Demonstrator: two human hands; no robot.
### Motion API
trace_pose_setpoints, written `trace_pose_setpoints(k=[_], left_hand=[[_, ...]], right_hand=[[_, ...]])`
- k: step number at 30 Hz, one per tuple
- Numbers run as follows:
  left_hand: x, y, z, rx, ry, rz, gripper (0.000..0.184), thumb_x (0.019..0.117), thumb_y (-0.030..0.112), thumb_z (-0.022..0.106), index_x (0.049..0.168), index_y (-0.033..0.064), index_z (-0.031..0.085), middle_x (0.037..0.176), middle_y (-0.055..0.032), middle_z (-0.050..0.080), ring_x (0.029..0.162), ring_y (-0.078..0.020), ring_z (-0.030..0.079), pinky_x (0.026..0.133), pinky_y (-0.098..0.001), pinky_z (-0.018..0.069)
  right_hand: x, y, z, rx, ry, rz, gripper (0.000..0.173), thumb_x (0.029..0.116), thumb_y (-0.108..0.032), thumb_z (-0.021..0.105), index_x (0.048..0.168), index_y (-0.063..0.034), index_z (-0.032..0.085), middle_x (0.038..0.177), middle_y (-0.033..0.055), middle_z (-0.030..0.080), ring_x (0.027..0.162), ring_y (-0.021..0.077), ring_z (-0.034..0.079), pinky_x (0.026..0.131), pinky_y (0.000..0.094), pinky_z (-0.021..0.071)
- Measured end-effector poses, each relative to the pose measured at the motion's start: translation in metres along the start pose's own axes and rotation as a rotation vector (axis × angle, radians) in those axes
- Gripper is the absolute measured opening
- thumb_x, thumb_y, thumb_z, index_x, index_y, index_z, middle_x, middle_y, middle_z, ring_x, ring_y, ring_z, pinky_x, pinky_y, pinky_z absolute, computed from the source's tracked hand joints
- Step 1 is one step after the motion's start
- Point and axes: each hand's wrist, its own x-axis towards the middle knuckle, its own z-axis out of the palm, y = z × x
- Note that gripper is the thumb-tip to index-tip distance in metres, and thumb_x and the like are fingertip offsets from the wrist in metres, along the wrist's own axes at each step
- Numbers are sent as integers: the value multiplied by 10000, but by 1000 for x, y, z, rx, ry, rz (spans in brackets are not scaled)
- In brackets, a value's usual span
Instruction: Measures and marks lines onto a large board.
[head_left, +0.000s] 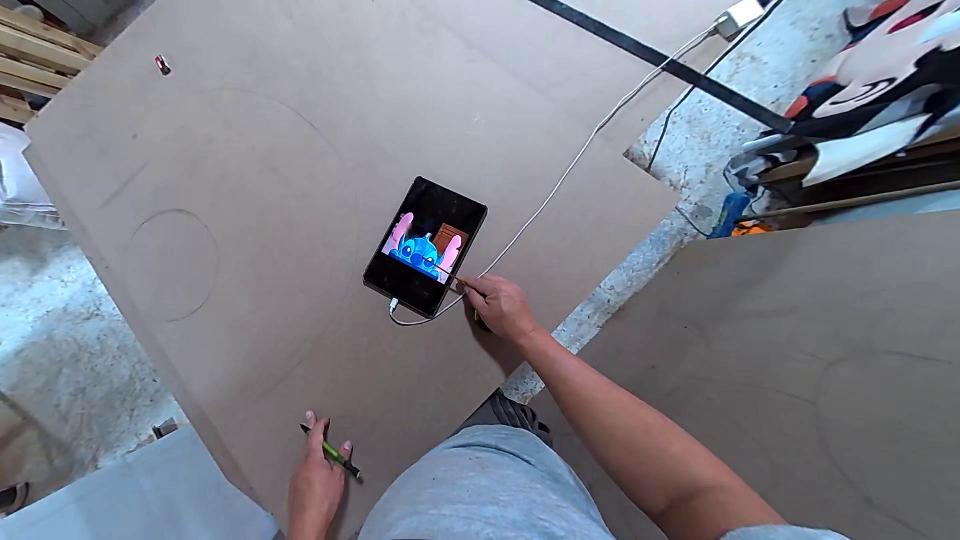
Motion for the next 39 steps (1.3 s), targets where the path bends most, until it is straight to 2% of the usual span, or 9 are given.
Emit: trace_pose_setpoints(k=[16, 18, 20, 25, 28, 31, 34, 37, 39], left_hand=[[1, 1, 1, 11, -6, -17, 678, 932, 403, 722, 1539, 231, 473, 1679, 40, 325, 1252, -230, 650, 960, -504, 581], [0, 10, 1, 12, -29, -27, 679, 940, 406, 714, 1545, 229, 462, 1632, -2, 414, 1188, -254, 685, 938, -515, 591], [-2, 14, -4, 3, -48, -46, 675, 949, 416, 706, 1544, 215, 457, 1483, -71, 578, 1125, -287, 708, 929, -546, 593], [2, 5, -6, 14, -99, -42, 659, 958, 445, 673, 1552, 279, 439, 1504, -5, 559, 1171, -219, 684, 974, -489, 581], [2, -9, -7, 31, -97, 22, 654, 961, 446, 669, 1550, 283, 437, 1474, -1, 583, 1142, -219, 695, 945, -495, 591], [2, -30, -10, 31, -99, 139, 651, 957, 414, 676, 1552, 284, 446, 1603, 52, 448, 1152, -196, 695, 924, -476, 605], [4, -54, -10, 3, -96, 258, 633, 954, 411, 684, 1537, 287, 470, 1668, 101, 334, 1202, -155, 674, 921, -452, 610], [8, -77, -12, -61, -84, 389, 631, 961, 392, 681, 1536, 231, 477, 1651, 78, 372, 1345, -105, 571, 1035, -409, 560], [12, -85, -19, -86, -77, 477, 616, 971, 388, 672, 1528, 198, 491, 1604, 43, 454, 1361, -105, 557, 1070, -402, 540]], right_hand=[[-1, 3, 2, 32, 18, -6, 288, 1053, -303, 537, 1222, -256, 764, 1025, -20, 749, 989, 134, 705, 883, 404, 586], [-3, 4, -4, 41, 28, -17, 279, 1052, -294, 550, 1227, -241, 760, 1047, -6, 754, 983, 146, 714, 883, 425, 593], [-6, -1, -6, 88, 32, -8, 272, 1060, -296, 560, 1242, -227, 750, 1072, 1, 751, 962, 139, 718, 872, 431, 607], [-39, -21, -8, 173, 37, 152, 256, 1062, -278, 560, 1205, -219, 763, 1048, 1, 758, 895, 151, 716, 813, 478, 597], [-72, -41, 9, 260, 16, 318, 252, 1062, -314, 556, 1180, -248, 768, 996, -29, 761, 858, 127, 711, 793, 467, 594], [-105, -66, 36, 376, 68, 462, 234, 1065, -328, 551, 1133, -228, 751, 854, -34, 747, 740, 127, 703, 705, 436, 603], [-131, -88, 67, 406, 115, 494, 243, 1063, -379, 525, 1117, -263, 732, 814, -74, 738, 711, 103, 704, 679, 416, 616], [-148, -105, 95, 398, 152, 491, 263, 1065, -425, 499, 1105, -292, 723, 808, -100, 731, 723, 76, 702, 696, 394, 618], [-156, -117, 110, 404, 191, 517, 272, 1068, -435, 490, 1093, -287, 717, 799, -95, 727, 716, 80, 698, 692, 402, 611]])
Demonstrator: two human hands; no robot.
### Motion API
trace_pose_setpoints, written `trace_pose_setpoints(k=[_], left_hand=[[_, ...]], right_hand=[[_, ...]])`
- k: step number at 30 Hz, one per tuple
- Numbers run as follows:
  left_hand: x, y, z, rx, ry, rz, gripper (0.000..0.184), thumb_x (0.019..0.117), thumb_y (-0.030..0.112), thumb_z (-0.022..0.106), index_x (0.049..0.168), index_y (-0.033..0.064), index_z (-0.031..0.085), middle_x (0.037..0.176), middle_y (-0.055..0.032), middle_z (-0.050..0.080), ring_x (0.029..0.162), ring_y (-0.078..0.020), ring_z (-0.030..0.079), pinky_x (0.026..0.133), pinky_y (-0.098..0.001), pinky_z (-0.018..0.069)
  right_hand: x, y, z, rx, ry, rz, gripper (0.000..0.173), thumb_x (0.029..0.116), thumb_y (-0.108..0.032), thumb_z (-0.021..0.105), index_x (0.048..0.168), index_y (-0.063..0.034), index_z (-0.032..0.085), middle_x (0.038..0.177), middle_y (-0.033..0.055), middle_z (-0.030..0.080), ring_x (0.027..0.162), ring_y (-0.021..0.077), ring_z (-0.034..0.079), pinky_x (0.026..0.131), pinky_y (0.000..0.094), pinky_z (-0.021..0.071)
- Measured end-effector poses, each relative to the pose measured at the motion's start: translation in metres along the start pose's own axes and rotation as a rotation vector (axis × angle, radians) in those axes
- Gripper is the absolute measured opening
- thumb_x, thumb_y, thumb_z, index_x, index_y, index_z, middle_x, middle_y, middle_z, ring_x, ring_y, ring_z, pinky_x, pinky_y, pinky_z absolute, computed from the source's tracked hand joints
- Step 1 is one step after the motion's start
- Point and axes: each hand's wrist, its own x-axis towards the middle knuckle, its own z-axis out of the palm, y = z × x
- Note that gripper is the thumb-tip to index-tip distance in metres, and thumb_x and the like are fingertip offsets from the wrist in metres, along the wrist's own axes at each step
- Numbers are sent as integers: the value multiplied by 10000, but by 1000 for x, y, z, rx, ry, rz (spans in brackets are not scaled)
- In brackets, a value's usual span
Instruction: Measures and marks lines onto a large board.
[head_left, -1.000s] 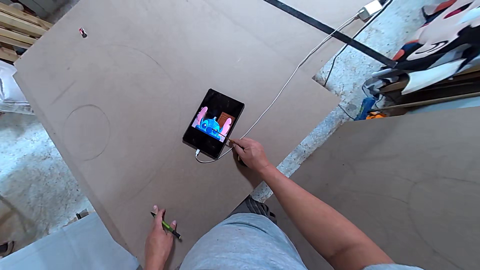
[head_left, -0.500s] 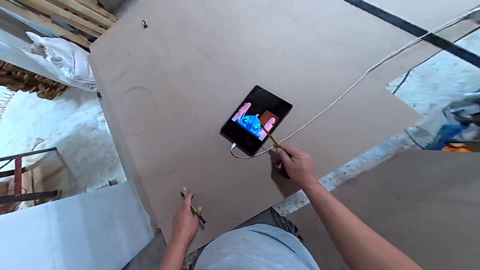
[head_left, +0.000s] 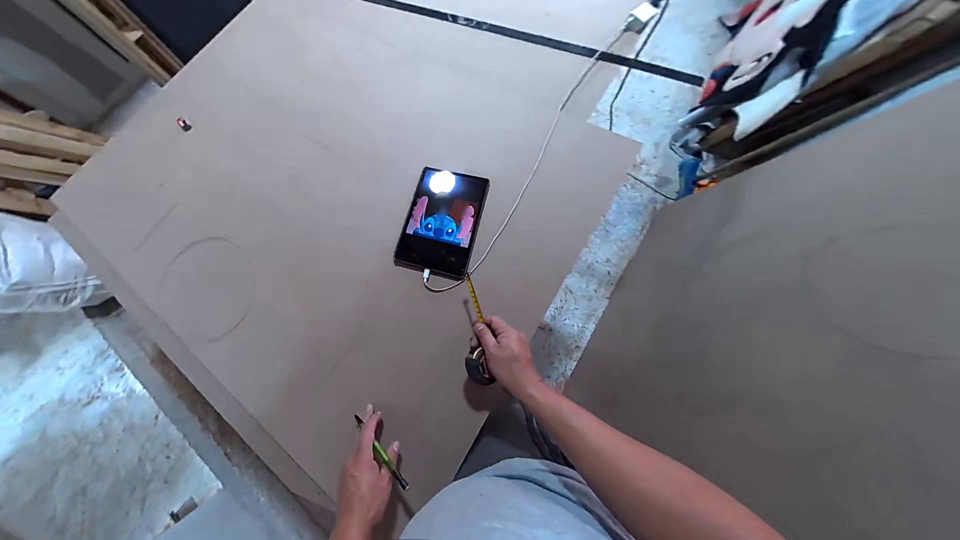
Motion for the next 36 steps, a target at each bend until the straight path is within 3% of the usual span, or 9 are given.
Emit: trace_pose_setpoints(k=[5, 9, 12, 14, 18, 21, 26, 31, 36], left_hand=[[49, 45, -38, -152, -105, 170, 527, 998, 492, 624, 1428, 189, 587, 1282, 67, 706, 1160, -50, 674, 1013, -342, 586], [78, 106, -45, -602, -244, 247, 542, 1006, 413, 655, 1420, 82, 545, 1307, -39, 695, 1177, -177, 681, 1010, -384, 595], [79, 134, -39, -727, -271, 146, 679, 903, 449, 776, 1423, 85, 535, 1255, -60, 680, 1100, -184, 680, 903, -351, 612], [79, 138, -34, -736, -334, 126, 662, 910, 379, 774, 1439, 80, 512, 1278, -60, 677, 1139, -196, 672, 934, -368, 606], [86, 126, -20, -530, -409, 12, 326, 971, 240, 660, 1285, 153, 656, 1035, 5, 740, 808, -134, 700, 670, -317, 599], [97, 127, -13, -277, -306, -121, 216, 977, 328, 628, 1129, 204, 718, 852, 47, 703, 688, -99, 654, 625, -338, 576], [124, 167, -13, 32, -134, -380, 246, 1025, 390, 598, 1102, 200, 732, 878, -20, 731, 816, -196, 706, 767, -498, 585], [142, 191, -3, 87, -31, -486, 253, 1034, 406, 589, 1077, 207, 738, 860, -11, 731, 806, -191, 707, 752, -490, 580], [142, 202, 7, 99, 18, -542, 238, 1034, 380, 598, 1055, 192, 742, 839, -23, 729, 790, -201, 708, 739, -490, 580]], right_hand=[[-27, -20, 30, 278, -63, 33, 272, 1089, -361, 478, 1160, -221, 701, 860, -65, 772, 759, 96, 738, 718, 352, 635], [-59, -37, 49, 523, -150, -37, 270, 1097, -321, 479, 1129, -168, 699, 1003, -43, 785, 920, 98, 739, 839, 346, 619], [-70, -45, 49, 584, -179, -84, 295, 1104, -310, 469, 1122, -140, 709, 1083, -35, 777, 1032, 83, 720, 925, 328, 597], [-62, -43, 38, 579, -182, -56, 299, 1103, -316, 471, 1121, -136, 710, 1071, -31, 779, 1030, 89, 722, 921, 331, 598], [-12, -31, 3, 504, -194, -4, 291, 1077, -352, 531, 1076, -191, 773, 1050, -65, 784, 983, 85, 721, 891, 348, 589], [38, -26, -18, 415, -354, 32, 317, 1064, -406, 550, 1031, -187, 776, 1019, -60, 786, 952, 95, 724, 878, 359, 587], [120, -31, -53, 217, -726, 64, 375, 1078, -438, 507, 1069, -162, 761, 1003, -36, 782, 923, 98, 731, 850, 343, 600], [168, -31, -59, 256, -935, 187, 389, 1078, -421, 527, 1145, -105, 744, 975, 39, 776, 818, 164, 754, 722, 340, 638], [174, -34, -50, 182, -971, 170, 395, 1073, -447, 523, 1092, -132, 759, 914, 8, 776, 742, 136, 747, 651, 316, 634]])
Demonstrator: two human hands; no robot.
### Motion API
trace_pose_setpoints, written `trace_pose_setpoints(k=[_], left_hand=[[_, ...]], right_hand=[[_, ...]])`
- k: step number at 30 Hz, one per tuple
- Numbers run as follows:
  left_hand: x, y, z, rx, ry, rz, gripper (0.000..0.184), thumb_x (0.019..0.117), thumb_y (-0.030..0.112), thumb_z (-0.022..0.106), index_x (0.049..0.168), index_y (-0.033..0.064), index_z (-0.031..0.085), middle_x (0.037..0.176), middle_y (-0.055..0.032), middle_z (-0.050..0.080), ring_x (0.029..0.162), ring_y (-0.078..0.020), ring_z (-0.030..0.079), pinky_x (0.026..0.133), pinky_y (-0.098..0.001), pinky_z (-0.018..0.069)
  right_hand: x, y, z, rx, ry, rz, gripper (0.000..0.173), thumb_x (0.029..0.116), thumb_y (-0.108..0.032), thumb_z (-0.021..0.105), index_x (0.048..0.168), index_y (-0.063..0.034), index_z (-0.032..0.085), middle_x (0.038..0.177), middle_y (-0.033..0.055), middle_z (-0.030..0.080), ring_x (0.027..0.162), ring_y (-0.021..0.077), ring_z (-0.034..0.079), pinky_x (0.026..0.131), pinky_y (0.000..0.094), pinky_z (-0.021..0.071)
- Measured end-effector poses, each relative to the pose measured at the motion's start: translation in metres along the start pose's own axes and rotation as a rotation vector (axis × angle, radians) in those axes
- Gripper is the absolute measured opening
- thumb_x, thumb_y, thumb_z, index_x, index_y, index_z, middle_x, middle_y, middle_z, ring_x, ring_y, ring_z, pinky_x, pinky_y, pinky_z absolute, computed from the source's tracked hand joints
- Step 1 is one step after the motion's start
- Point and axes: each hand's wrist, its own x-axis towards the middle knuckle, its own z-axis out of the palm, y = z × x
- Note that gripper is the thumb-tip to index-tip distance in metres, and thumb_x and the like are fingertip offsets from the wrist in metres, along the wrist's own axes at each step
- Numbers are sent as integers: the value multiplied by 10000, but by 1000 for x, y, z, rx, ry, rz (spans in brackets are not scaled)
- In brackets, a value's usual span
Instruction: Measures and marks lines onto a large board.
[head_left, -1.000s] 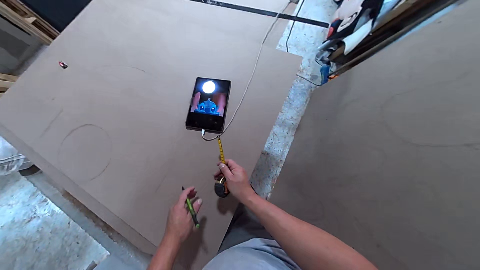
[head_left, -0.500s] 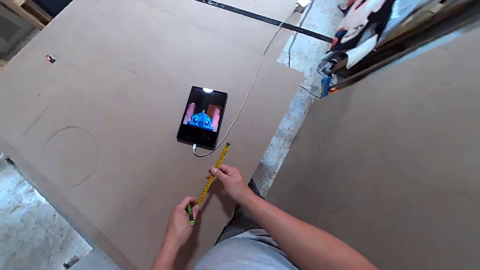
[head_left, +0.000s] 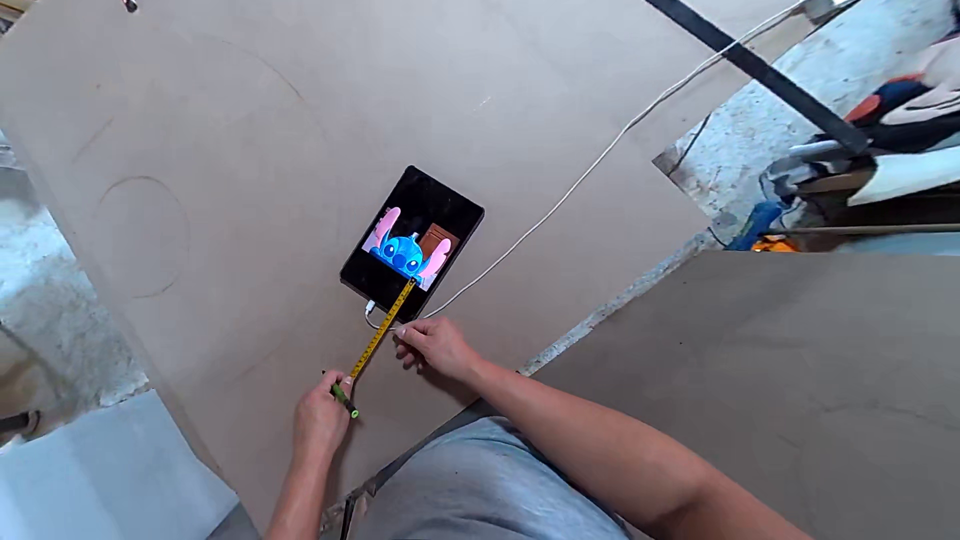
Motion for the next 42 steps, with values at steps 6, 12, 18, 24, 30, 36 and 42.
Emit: trace_pose_setpoints(k=[6, 12, 18, 24, 30, 36, 42], left_hand=[[-1, 2, -1, -17, 6, 27, 236, 1028, 384, 602, 1058, 200, 749, 836, -9, 730, 776, -176, 706, 730, -478, 587], [0, 4, 0, -16, 1, 55, 237, 1027, 414, 595, 1024, 229, 742, 779, 31, 703, 715, -124, 677, 677, -427, 569], [6, 6, -2, 31, -34, 80, 269, 1014, 463, 603, 1032, 227, 733, 768, 13, 700, 714, -157, 684, 668, -452, 570], [6, 7, 7, 186, 112, 176, 238, 968, 400, 685, 1041, 181, 745, 816, -53, 735, 759, -247, 734, 656, -502, 595], [10, 4, 4, 195, 151, 199, 218, 984, 384, 650, 975, 183, 735, 755, -41, 705, 714, -235, 718, 600, -479, 575], [12, 3, 1, 172, 154, 215, 225, 973, 390, 648, 940, 182, 728, 710, -48, 686, 667, -254, 708, 538, -491, 558], [11, 0, 9, 172, 250, 265, 258, 982, 387, 620, 911, 156, 711, 665, -38, 652, 625, -233, 689, 510, -447, 545]], right_hand=[[5, -6, 8, -45, 1, 53, 417, 1069, -474, 510, 1054, -148, 770, 884, -25, 780, 744, 106, 750, 688, 310, 642], [15, -7, 16, 12, 30, 70, 430, 1060, -487, 522, 986, -146, 774, 852, -22, 781, 717, 114, 752, 653, 303, 642], [18, -7, 33, -73, 212, 40, 406, 1050, -413, 530, 820, -169, 759, 744, -56, 762, 652, 81, 733, 637, 304, 634], [17, -10, 43, -195, 304, 17, 450, 1044, -430, 496, 730, -192, 714, 713, -83, 748, 636, 54, 720, 614, 306, 620], [18, -18, 54, -193, 356, -15, 432, 1074, -401, 476, 801, -190, 736, 739, -84, 755, 650, 59, 725, 627, 303, 633], [24, -10, 59, -191, 412, -86, 411, 1077, -384, 488, 829, -191, 753, 744, -91, 758, 641, 63, 730, 627, 305, 654], [19, -12, 59, -175, 406, -103, 426, 1092, -400, 472, 857, -179, 749, 753, -72, 759, 631, 84, 728, 607, 311, 650]])
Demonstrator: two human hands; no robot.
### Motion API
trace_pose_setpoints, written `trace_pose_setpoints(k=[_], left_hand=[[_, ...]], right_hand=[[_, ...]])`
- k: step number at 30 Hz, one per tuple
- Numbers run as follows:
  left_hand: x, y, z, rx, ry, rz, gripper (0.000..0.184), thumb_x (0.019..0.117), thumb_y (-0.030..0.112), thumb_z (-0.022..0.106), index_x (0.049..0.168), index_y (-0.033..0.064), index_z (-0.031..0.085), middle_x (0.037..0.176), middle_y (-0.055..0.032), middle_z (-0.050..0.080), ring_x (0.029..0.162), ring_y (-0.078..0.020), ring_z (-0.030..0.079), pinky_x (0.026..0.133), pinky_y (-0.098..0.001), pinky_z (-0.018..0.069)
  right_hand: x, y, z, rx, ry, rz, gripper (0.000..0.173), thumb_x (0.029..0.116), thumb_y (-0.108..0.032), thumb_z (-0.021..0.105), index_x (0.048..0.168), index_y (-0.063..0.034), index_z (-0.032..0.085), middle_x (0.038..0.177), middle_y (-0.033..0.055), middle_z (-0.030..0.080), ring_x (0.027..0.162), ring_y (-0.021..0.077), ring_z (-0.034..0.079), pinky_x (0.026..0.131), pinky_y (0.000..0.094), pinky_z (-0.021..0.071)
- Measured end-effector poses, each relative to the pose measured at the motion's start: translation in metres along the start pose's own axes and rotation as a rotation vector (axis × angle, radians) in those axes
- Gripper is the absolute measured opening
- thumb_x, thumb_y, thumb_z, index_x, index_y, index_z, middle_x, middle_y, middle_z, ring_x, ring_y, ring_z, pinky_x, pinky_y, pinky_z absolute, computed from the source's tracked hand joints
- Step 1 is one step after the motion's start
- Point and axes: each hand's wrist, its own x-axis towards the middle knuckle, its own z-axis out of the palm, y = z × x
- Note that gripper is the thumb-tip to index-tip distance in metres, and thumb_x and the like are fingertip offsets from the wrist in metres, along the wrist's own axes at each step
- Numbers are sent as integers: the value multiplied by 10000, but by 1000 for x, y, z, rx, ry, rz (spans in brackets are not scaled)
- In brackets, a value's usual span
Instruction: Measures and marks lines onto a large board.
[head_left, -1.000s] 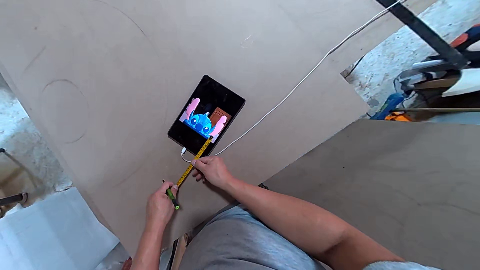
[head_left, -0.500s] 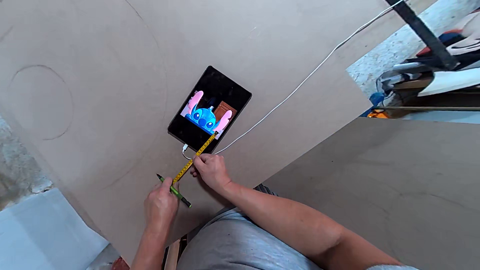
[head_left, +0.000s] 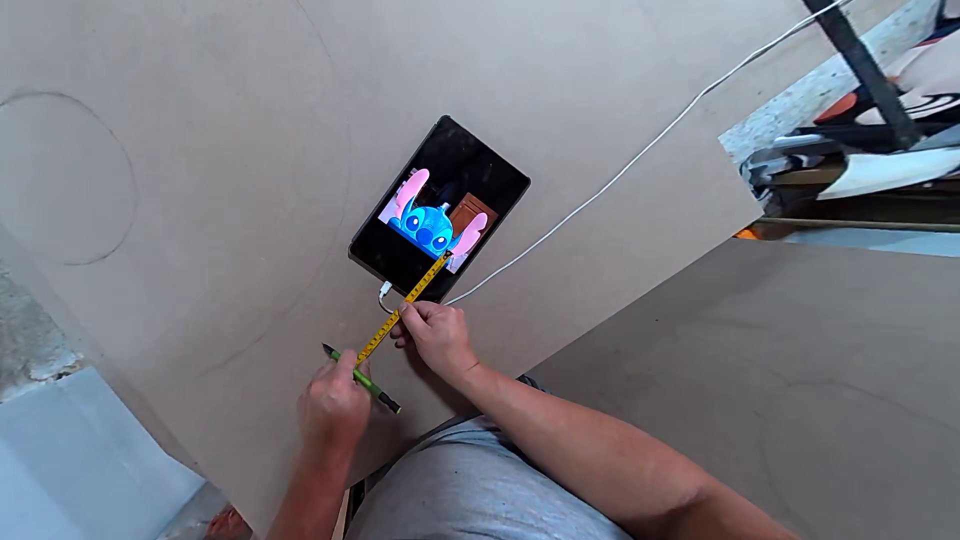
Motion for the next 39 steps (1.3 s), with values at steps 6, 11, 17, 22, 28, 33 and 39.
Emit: trace_pose_setpoints(k=[6, 11, 17, 22, 28, 33, 39], left_hand=[[0, 2, 5, 0, 46, 2, 256, 983, 365, 622, 886, 143, 707, 669, -35, 640, 633, -217, 683, 519, -422, 545], [-1, 2, 8, -8, 78, -5, 260, 977, 367, 631, 893, 136, 718, 678, -47, 655, 640, -225, 692, 523, -437, 548], [0, 3, 8, -7, 87, -15, 280, 980, 379, 625, 908, 130, 728, 692, -53, 670, 642, -237, 697, 524, -447, 549], [-1, 2, 8, -4, 76, -19, 270, 987, 380, 617, 946, 138, 730, 712, -51, 683, 649, -234, 702, 526, -453, 554], [-1, 2, 8, -7, 71, -19, 290, 995, 400, 604, 943, 142, 726, 713, -55, 678, 648, -244, 696, 530, -461, 551], [-1, 3, 8, -7, 64, -23, 284, 1000, 394, 602, 943, 142, 719, 702, -45, 670, 638, -234, 690, 525, -458, 546], [-1, 4, 8, 4, 59, -31, 259, 993, 388, 623, 953, 151, 721, 721, -40, 679, 655, -234, 695, 533, -461, 549]], right_hand=[[1, 2, -1, 23, -18, -4, 431, 1096, -425, 461, 889, -177, 746, 767, -64, 763, 642, 98, 735, 620, 316, 656], [1, 2, 0, 38, -19, -20, 408, 1097, -410, 472, 925, -169, 752, 765, -58, 759, 639, 103, 734, 615, 312, 658], [5, 2, 1, 49, -29, 6, 408, 1087, -456, 480, 948, -189, 757, 773, -65, 763, 641, 99, 738, 615, 305, 658], [7, 1, 1, 28, -39, 25, 420, 1085, -479, 468, 948, -207, 757, 779, -87, 764, 641, 81, 734, 614, 299, 654], [6, -1, 0, 15, -46, 32, 429, 1089, -473, 456, 945, -201, 754, 781, -86, 765, 643, 72, 733, 621, 297, 654], [5, 0, -1, -1, -39, 21, 431, 1089, -481, 451, 942, -213, 756, 779, -100, 763, 642, 67, 730, 615, 296, 649], [6, -1, 0, 9, -31, 15, 429, 1090, -470, 458, 926, -205, 754, 776, -93, 762, 640, 72, 731, 613, 302, 654]])
